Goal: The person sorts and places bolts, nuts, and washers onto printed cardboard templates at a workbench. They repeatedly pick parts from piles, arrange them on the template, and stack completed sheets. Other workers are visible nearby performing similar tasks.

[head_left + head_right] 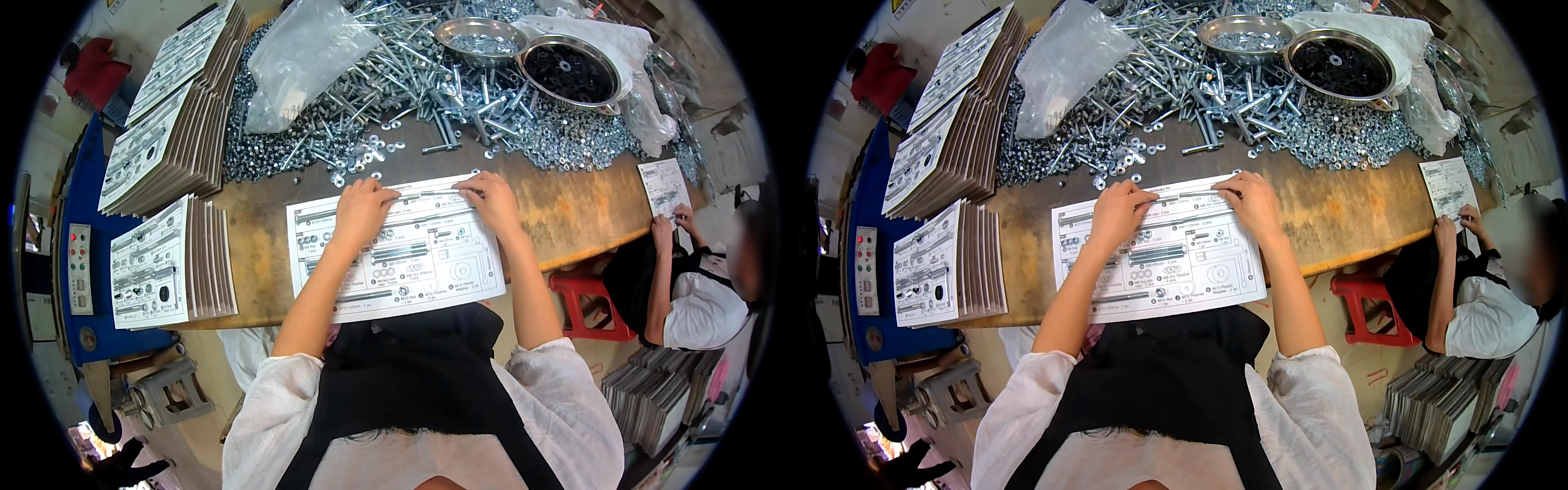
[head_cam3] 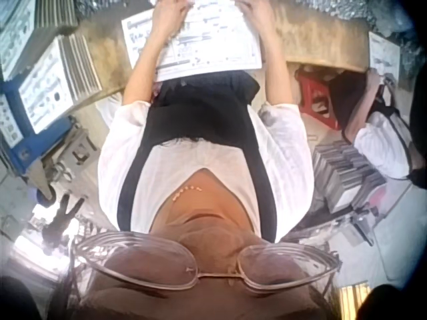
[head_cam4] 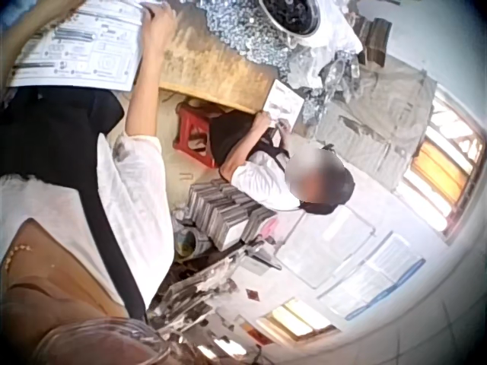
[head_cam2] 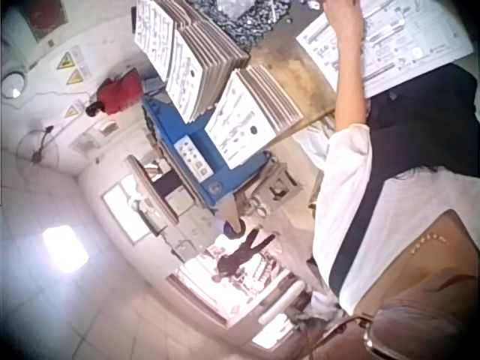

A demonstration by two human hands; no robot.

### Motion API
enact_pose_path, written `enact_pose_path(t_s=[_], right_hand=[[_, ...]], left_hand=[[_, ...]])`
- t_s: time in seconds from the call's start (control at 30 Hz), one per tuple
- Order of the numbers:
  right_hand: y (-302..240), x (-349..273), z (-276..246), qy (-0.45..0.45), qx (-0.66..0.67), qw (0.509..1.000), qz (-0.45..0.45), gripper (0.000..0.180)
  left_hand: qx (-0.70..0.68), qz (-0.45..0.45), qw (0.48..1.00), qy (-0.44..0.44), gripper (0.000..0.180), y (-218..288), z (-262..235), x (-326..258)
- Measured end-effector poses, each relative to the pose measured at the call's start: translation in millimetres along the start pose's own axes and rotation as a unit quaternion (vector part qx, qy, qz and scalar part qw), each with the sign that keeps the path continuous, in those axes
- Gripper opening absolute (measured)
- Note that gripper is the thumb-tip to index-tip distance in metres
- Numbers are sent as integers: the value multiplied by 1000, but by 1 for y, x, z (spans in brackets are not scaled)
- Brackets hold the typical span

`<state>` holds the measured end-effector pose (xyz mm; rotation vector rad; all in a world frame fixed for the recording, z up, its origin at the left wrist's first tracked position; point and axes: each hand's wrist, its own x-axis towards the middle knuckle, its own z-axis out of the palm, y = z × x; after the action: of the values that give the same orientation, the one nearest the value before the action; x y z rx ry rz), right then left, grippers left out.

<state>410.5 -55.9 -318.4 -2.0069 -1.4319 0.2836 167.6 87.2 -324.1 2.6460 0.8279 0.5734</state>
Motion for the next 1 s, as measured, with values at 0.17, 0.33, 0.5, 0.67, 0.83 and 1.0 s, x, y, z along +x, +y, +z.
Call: enact_pose_path(t_s=[0.17, 0.33, 0.5, 0.67, 0.83, 1.0], right_hand=[[2, 0, 3, 1, 13, 1000, 18, 14], [-8, -1, -3, -3, 36, 998, 51, 14], [-13, 32, 3, 76, 39, 996, 10, 21], [-7, 84, 31, 93, -128, 981, -113, 20], [-10, 91, 24, 158, -50, 985, -40, 15], [-16, 71, 15, 132, 342, 922, 123, 17]], left_hand=[[9, 4, 1000, -8, 16, 0, 0, 2], [1, 10, 1000, -18, 17, 0, 0, 2], [-82, -40, 994, 52, 20, 16, -9, 1], [-115, 68, 986, 104, 15, 31, -6, 7], [-168, 25, 982, 83, 9, 28, -26, -15], [-121, 11, 986, 117, 30, 29, -27, -19]])
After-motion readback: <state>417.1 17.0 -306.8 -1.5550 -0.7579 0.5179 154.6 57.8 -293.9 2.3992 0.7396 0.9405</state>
